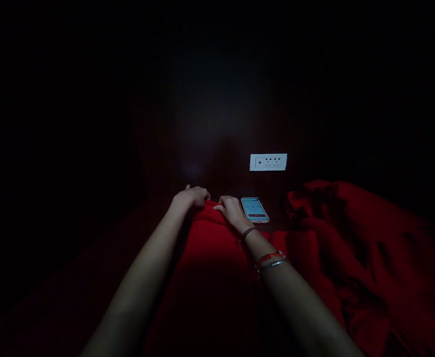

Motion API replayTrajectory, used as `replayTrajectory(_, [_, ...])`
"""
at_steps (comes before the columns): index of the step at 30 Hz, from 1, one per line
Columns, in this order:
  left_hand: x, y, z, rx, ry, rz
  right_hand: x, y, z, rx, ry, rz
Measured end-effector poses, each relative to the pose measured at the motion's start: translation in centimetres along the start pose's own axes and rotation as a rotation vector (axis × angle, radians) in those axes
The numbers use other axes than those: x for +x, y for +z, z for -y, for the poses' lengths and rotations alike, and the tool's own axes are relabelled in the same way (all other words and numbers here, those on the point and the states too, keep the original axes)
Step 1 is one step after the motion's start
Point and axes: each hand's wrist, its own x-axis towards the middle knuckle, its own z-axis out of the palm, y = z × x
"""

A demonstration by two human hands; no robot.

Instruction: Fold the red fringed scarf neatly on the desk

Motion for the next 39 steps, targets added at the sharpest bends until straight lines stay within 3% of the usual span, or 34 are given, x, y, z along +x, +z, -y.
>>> replayTrajectory(9, [0.5, 0.9, 0.3, 0.191, 0.095, -0.168, -0.3, -0.1, -1.9, -0.121, 0.041, 0.155])
replayTrajectory(16, [1.2, 3.3, 0.2, 0.226, 0.033, -0.281, -1.1, 0.2, -2.3, -0.237, 0.265, 0.155])
replayTrajectory(19, [1.1, 4.0, -0.2, 0.169, -0.091, -0.101, -1.4, 0.3, -2.3, -0.169, 0.098, 0.118])
replayTrajectory(22, [-0.5, 5.4, -0.4, 0.119, -0.16, 0.078, -1.5, 1.2, -1.8, -0.02, -0.135, 0.261])
replayTrajectory(23, [-1.4, 6.2, -0.4, 0.097, -0.143, 0.09, -1.6, 1.7, -1.6, -0.001, -0.132, 0.354])
replayTrajectory(26, [-4.5, 9.0, -0.2, -0.032, -0.068, 0.073, -2.0, 3.1, -1.0, -0.044, 0.052, 0.588])
replayTrajectory(28, [-6.0, 10.5, 0.1, -0.101, -0.04, 0.064, -2.3, 3.6, -0.8, -0.079, 0.123, 0.649])
replayTrajectory(31, [-6.7, 11.3, 0.3, -0.117, -0.055, 0.06, -2.4, 3.3, -0.4, -0.099, 0.121, 0.658])
replayTrajectory(34, [-6.6, 11.1, 0.0, -0.102, -0.076, 0.001, -2.8, 2.1, 0.3, -0.15, 0.142, 0.586])
replayTrajectory(37, [-7.1, 10.7, -0.4, -0.074, -0.083, -0.159, -4.2, 0.6, 1.0, -0.18, 0.121, 0.488])
replayTrajectory(39, [-7.8, 10.5, -0.6, -0.05, -0.081, -0.264, -5.7, -0.2, 1.2, -0.163, 0.12, 0.529])
